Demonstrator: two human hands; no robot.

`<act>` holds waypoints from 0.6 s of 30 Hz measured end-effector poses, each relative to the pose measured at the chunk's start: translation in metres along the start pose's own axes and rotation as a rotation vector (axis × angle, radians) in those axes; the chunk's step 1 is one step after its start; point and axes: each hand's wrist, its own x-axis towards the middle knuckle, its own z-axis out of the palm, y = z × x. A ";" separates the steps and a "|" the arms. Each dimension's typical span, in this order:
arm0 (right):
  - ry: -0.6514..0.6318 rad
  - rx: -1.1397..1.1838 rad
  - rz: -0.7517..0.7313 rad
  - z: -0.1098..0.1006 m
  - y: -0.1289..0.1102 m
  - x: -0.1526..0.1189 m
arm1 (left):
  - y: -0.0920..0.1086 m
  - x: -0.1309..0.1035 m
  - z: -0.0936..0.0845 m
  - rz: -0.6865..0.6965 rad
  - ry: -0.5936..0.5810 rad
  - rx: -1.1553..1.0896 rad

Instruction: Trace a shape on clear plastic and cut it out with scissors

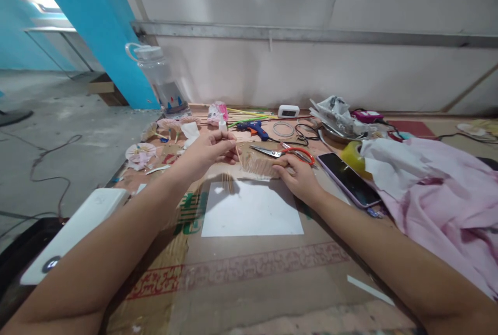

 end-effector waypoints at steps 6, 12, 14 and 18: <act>0.044 0.013 0.041 0.000 0.002 0.002 | 0.003 -0.002 0.003 -0.022 0.002 -0.025; 0.042 0.007 0.062 -0.010 -0.003 0.003 | 0.003 -0.002 0.005 -0.015 -0.009 0.025; 0.071 -0.004 0.093 -0.022 -0.003 0.008 | -0.006 0.001 0.004 0.006 0.037 0.090; 0.155 -0.118 0.184 -0.055 0.009 0.023 | -0.036 0.014 -0.003 0.062 0.167 0.114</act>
